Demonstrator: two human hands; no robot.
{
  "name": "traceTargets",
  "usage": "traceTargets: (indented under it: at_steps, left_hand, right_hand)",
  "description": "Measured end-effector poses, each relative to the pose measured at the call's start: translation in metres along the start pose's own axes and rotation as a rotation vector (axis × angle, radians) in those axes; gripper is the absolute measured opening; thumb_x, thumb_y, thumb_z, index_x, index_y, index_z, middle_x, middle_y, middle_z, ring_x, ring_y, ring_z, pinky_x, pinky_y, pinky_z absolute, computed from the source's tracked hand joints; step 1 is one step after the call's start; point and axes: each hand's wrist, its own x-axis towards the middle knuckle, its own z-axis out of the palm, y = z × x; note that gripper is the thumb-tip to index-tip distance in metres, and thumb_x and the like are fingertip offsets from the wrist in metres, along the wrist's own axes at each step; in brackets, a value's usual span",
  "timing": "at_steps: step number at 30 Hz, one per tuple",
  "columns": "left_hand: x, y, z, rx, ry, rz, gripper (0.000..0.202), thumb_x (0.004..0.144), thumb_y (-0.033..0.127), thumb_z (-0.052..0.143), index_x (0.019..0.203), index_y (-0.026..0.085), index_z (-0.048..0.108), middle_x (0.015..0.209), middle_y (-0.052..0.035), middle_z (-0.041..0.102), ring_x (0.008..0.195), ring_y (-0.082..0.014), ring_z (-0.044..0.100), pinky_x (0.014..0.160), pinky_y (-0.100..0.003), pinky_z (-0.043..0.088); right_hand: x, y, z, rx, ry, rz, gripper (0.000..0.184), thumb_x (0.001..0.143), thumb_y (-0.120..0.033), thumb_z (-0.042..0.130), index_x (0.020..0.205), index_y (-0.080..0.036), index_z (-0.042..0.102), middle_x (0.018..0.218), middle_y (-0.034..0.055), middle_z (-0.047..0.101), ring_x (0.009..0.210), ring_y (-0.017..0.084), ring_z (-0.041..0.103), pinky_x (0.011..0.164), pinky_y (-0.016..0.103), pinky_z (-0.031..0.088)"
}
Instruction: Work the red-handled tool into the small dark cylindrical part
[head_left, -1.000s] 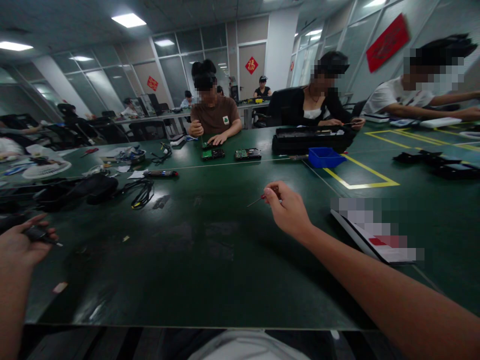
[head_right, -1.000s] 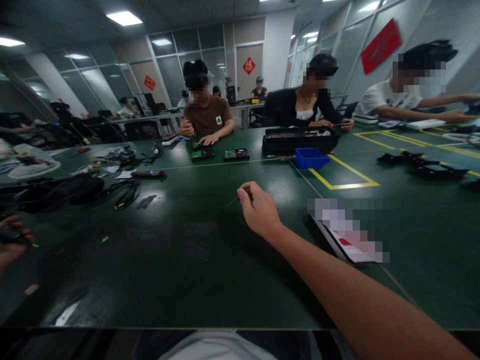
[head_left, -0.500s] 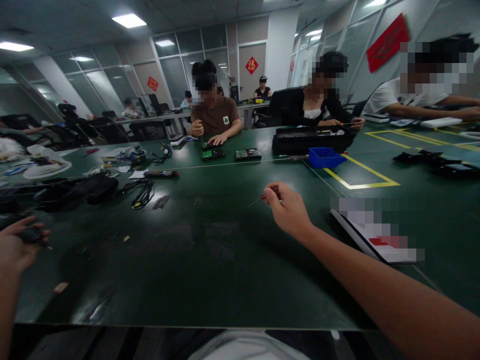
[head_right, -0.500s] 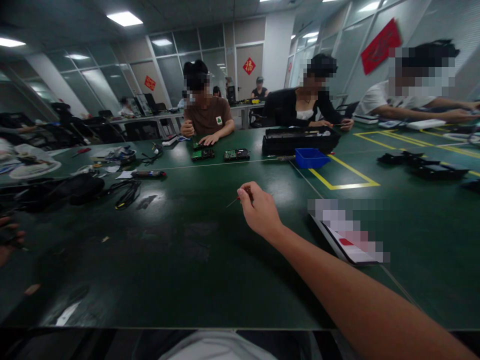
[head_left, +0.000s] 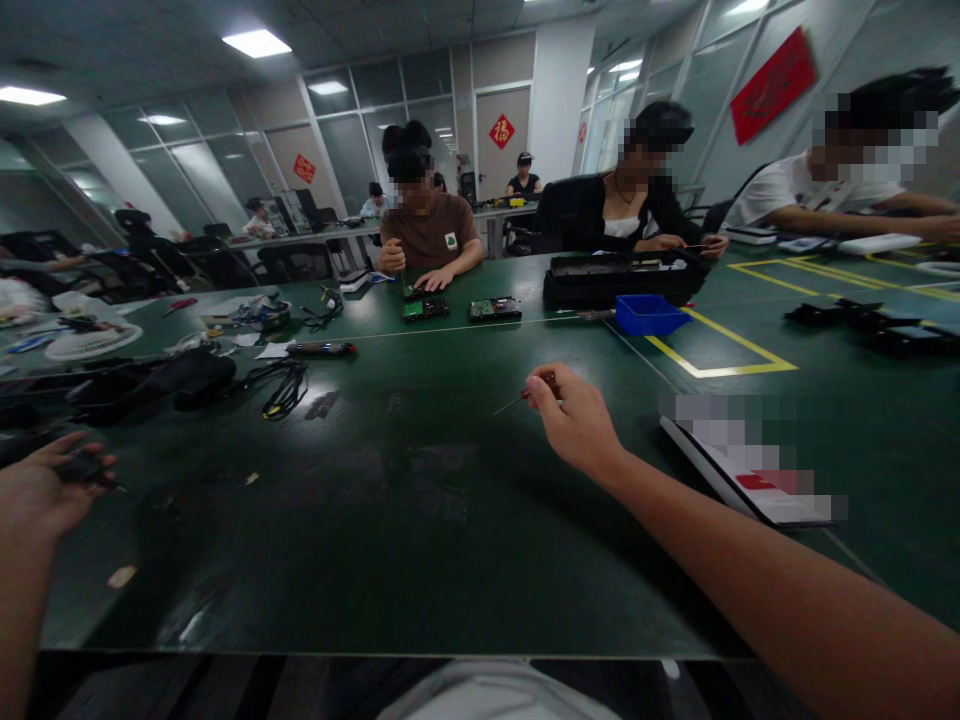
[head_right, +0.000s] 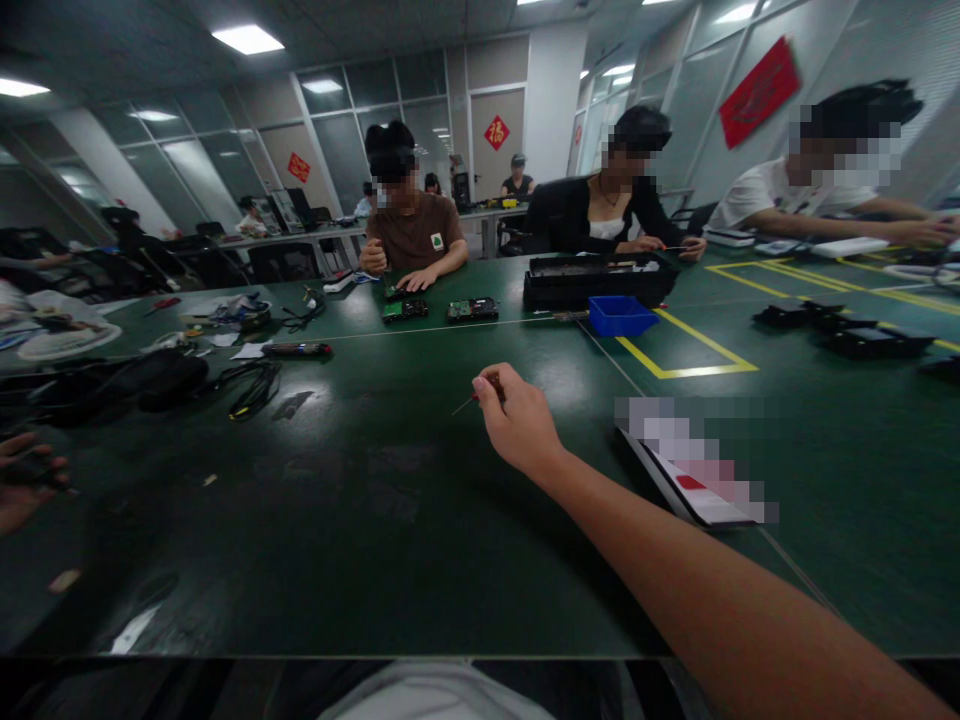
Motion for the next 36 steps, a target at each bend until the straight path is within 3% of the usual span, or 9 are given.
traceTargets:
  at_steps: [3, 8, 12, 17, 23, 26, 29, 33, 36]
  left_hand:
    - [-0.021, 0.013, 0.02, -0.104, 0.001, -0.025, 0.027, 0.081, -0.004, 0.039, 0.077, 0.016, 0.055, 0.06, 0.0031, 0.054, 0.055, -0.009, 0.052, 0.057, -0.02, 0.045]
    - [-0.047, 0.03, 0.064, -0.168, -0.19, -0.011, 0.025, 0.08, 0.002, 0.041, 0.085, 0.017, 0.061, 0.069, 0.0008, 0.054, 0.059, -0.0101, 0.053, 0.057, -0.021, 0.045]
    - [-0.081, 0.044, 0.107, -0.256, -0.44, -0.009, 0.031, 0.075, 0.003, 0.043, 0.095, 0.016, 0.063, 0.075, -0.0014, 0.056, 0.063, -0.0137, 0.054, 0.059, -0.025, 0.047]
    - [-0.144, 0.058, 0.163, -0.262, -0.803, -0.037, 0.039, 0.07, 0.006, 0.048, 0.105, 0.011, 0.063, 0.077, -0.0053, 0.057, 0.064, -0.0168, 0.055, 0.061, -0.028, 0.05]
    - [-0.216, 0.058, 0.216, -0.21, -1.045, 0.06, 0.044, 0.066, 0.009, 0.05, 0.107, 0.01, 0.065, 0.077, -0.0056, 0.058, 0.069, -0.0159, 0.055, 0.062, -0.025, 0.046]
    - [-0.244, 0.052, 0.233, -0.184, -1.15, 0.117, 0.041, 0.07, 0.012, 0.047, 0.107, 0.012, 0.064, 0.08, -0.0054, 0.059, 0.071, -0.0165, 0.056, 0.068, -0.029, 0.046]
    - [-0.266, 0.041, 0.246, -0.111, -1.207, 0.242, 0.041, 0.075, 0.016, 0.046, 0.113, 0.016, 0.061, 0.089, -0.0065, 0.061, 0.081, -0.0191, 0.059, 0.079, -0.033, 0.048]
    - [-0.281, 0.018, 0.254, 0.175, -1.19, 0.502, 0.064, 0.072, 0.008, 0.056, 0.134, 0.016, 0.046, 0.108, -0.0085, 0.061, 0.095, -0.022, 0.06, 0.089, -0.037, 0.048]
    - [-0.283, 0.005, 0.254, 0.231, -1.131, 0.636, 0.058, 0.078, 0.006, 0.056, 0.134, 0.015, 0.045, 0.115, -0.0109, 0.062, 0.104, -0.0233, 0.06, 0.097, -0.039, 0.045]
  right_hand:
    - [0.0, 0.001, 0.001, 0.003, 0.0, -0.001, 0.023, 0.099, -0.038, 0.045, 0.098, -0.02, 0.061, 0.081, 0.0051, 0.07, 0.074, 0.02, 0.067, 0.064, 0.032, 0.048]
    - [0.0, 0.006, 0.003, 0.005, 0.015, -0.015, 0.024, 0.099, -0.039, 0.046, 0.099, -0.02, 0.061, 0.083, 0.0052, 0.071, 0.076, 0.021, 0.068, 0.066, 0.033, 0.049]
    - [0.0, 0.007, 0.003, 0.006, 0.006, -0.019, 0.024, 0.1, -0.039, 0.045, 0.099, -0.021, 0.061, 0.084, 0.0054, 0.071, 0.076, 0.021, 0.068, 0.066, 0.033, 0.049]
    - [-0.001, 0.002, 0.001, -0.016, -0.037, 0.019, 0.024, 0.099, -0.04, 0.046, 0.1, -0.02, 0.061, 0.086, 0.006, 0.071, 0.078, 0.021, 0.067, 0.066, 0.033, 0.048]
    - [-0.002, 0.002, 0.002, -0.032, -0.056, 0.016, 0.022, 0.097, -0.037, 0.049, 0.104, -0.02, 0.06, 0.093, 0.0069, 0.072, 0.081, 0.021, 0.066, 0.067, 0.033, 0.047]
    - [-0.001, 0.001, 0.001, -0.037, -0.054, 0.009, 0.021, 0.097, -0.035, 0.048, 0.105, -0.02, 0.06, 0.092, 0.0068, 0.072, 0.08, 0.021, 0.066, 0.067, 0.033, 0.046]
    - [0.0, -0.002, -0.001, -0.069, -0.029, -0.005, 0.023, 0.097, -0.039, 0.049, 0.094, -0.02, 0.063, 0.083, 0.0052, 0.072, 0.074, 0.02, 0.064, 0.063, 0.032, 0.043]
    - [-0.001, -0.008, -0.004, -0.088, 0.05, -0.009, 0.029, 0.094, -0.045, 0.054, 0.077, -0.022, 0.061, 0.07, 0.0027, 0.068, 0.065, 0.018, 0.061, 0.058, 0.03, 0.04]
    - [-0.004, -0.011, -0.005, 0.001, 0.13, -0.026, 0.026, 0.094, -0.043, 0.055, 0.079, -0.022, 0.06, 0.068, 0.0011, 0.066, 0.063, 0.017, 0.061, 0.06, 0.03, 0.043]
